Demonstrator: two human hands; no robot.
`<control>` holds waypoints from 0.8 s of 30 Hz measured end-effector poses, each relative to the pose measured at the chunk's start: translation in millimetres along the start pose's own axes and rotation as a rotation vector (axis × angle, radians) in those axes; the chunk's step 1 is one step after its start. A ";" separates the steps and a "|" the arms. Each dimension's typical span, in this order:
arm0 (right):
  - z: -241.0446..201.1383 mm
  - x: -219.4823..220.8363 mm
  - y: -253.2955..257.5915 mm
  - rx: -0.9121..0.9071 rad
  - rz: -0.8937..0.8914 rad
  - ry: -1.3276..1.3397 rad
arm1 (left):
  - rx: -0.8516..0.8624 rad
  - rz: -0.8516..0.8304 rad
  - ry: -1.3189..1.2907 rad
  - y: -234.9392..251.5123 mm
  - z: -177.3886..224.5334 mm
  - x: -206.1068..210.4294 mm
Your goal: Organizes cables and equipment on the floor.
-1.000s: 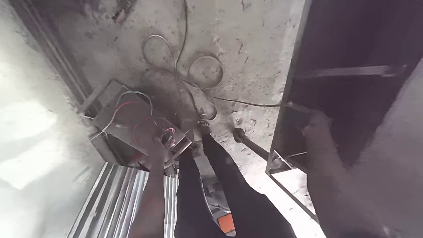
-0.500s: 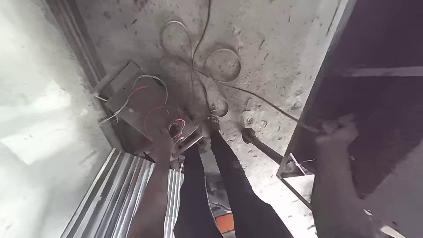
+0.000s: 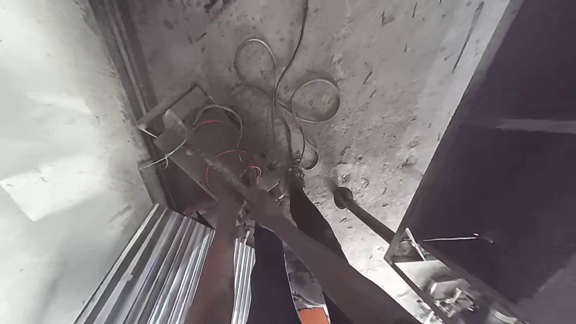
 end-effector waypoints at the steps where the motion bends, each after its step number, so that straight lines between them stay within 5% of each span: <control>1: -2.3 10.7 12.4 -0.041 0.012 -0.107 | 0.020 0.035 -0.068 -2.0 -7.3 -2.7; 6: 4.9 18.9 17.9 -0.008 0.007 -0.260 | 0.102 0.271 -0.169 -24.2 -42.5 -13.6; 9: 7.5 9.0 3.8 -0.020 -0.083 -0.268 | 0.056 0.233 -0.135 -57.1 -26.9 -21.9; 13: -1.5 -26.3 -5.2 -0.052 -0.118 -0.328 | 0.018 0.486 -0.253 -91.9 -19.2 -41.6; 17: 17.7 -85.4 -29.4 -0.042 -0.039 -0.339 | -0.085 0.337 -0.419 -118.8 -14.8 -52.6; 21: 36.4 -187.8 -72.9 0.115 -0.008 -0.349 | -0.021 0.288 -0.519 -144.8 -22.1 -45.1; 24: 53.0 -265.9 -75.8 0.142 0.090 -0.316 | 0.020 0.324 -0.592 -165.4 -32.4 -81.5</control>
Point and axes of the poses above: each hand's wrist, its own y-axis towards the middle knuckle, its own x-axis out of the palm, z = x × y, the point moved 6 cm from there along y, towards the middle knuckle, and after that the axes turned 3 degrees about x, right-handed, at the moved point
